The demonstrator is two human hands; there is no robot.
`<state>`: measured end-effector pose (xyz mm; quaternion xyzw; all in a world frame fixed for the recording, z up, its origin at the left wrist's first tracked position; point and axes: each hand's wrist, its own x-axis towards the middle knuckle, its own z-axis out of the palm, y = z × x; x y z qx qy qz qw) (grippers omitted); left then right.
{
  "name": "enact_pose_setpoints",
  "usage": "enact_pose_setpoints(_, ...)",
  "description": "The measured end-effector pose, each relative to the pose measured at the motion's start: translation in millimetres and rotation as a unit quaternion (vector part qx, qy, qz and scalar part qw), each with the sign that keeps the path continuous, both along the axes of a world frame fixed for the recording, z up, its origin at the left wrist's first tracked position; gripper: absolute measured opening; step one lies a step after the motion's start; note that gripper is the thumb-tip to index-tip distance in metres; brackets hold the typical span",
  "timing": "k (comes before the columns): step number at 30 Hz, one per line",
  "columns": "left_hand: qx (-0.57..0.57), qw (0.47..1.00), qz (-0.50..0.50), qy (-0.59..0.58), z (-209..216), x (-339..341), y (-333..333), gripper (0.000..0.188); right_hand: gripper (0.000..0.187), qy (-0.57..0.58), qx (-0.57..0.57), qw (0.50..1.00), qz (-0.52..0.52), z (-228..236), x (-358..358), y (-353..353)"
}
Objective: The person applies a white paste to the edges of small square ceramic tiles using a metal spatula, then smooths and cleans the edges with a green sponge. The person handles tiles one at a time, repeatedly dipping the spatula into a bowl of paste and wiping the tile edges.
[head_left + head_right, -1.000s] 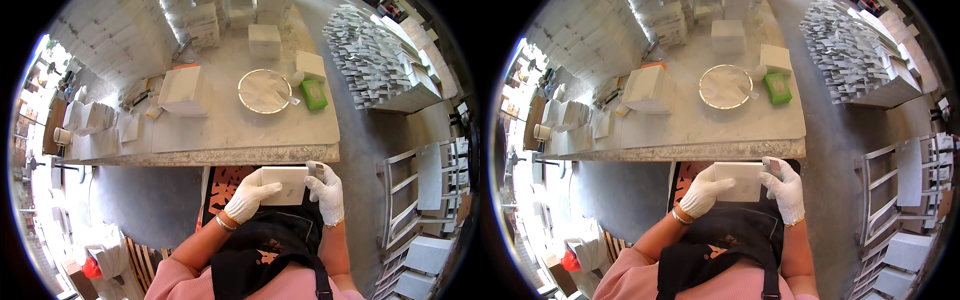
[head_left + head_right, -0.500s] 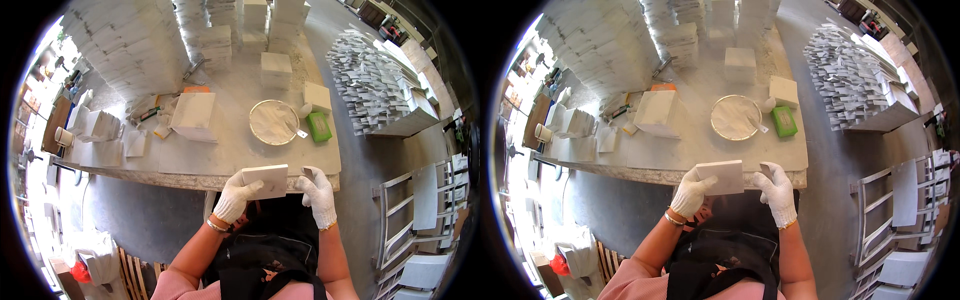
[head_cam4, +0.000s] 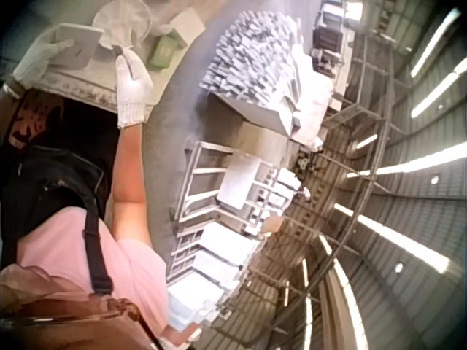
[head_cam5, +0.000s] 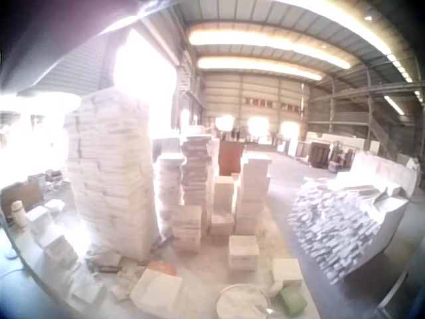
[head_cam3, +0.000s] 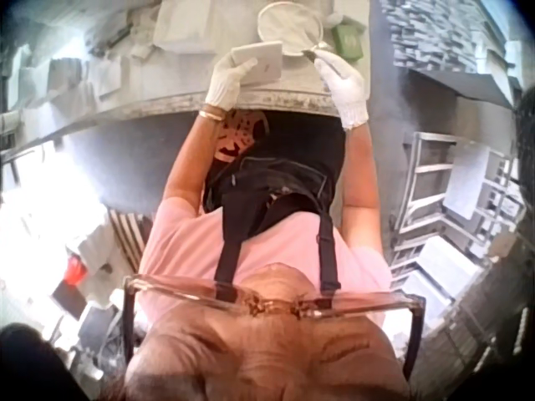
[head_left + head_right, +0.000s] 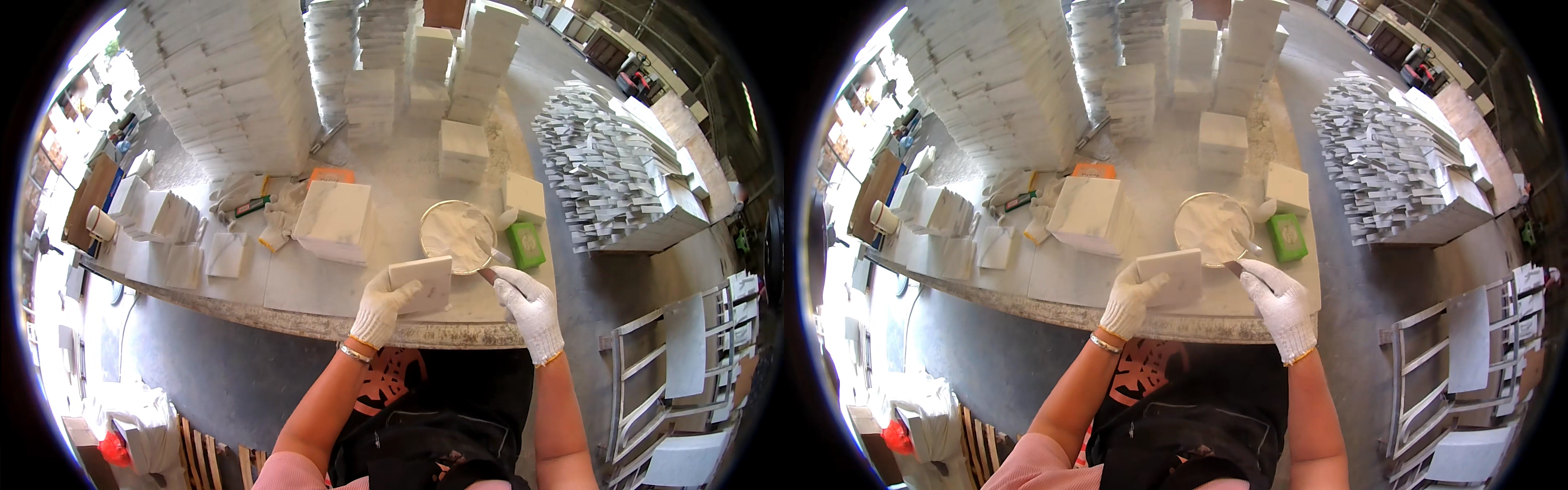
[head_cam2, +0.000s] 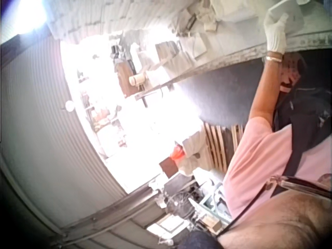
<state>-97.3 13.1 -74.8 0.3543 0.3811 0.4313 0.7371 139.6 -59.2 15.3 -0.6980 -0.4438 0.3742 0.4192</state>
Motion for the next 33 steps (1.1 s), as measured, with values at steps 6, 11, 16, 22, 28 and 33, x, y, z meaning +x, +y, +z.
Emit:
enact_pose_setpoints(6, 0.02, 1.0, 0.012, 0.006, -10.2, 3.5, 6.8, 0.033, 0.03, -0.003, 0.024, 0.999, 0.029, -16.8, -9.6, 27.5)
enact_pose_setpoints(11, 0.023, 0.999, -0.015, 0.035, -7.8, 0.1, 8.8, 0.034, 0.019, -0.067, 0.017, 0.998, -0.002, -14.9, -12.0, 38.9)
enact_pose_setpoints(16, 0.03, 0.997, -0.033, 0.069, -1.7, 3.5, 11.6, 0.035, 0.016, -0.107, -0.004, 0.994, -0.035, -12.5, -11.3, 49.8)
enact_pose_setpoints(22, 0.015, 0.997, -0.051, 0.053, 0.0, 4.0, 15.1, 0.033, 0.021, -0.115, -0.013, 0.993, -0.027, -18.9, -9.2, 56.3)
enact_pose_setpoints(28, -0.004, 0.998, -0.062, 0.024, 1.3, 4.5, 17.8, 0.035, 0.022, -0.117, -0.027, 0.993, -0.01, -24.3, -6.3, 61.6)
enact_pose_setpoints(33, 0.007, 0.997, -0.073, 0.031, 2.3, 2.5, 21.2, 0.036, 0.022, -0.041, -0.05, 0.998, 0.001, -23.0, -6.7, 64.3)
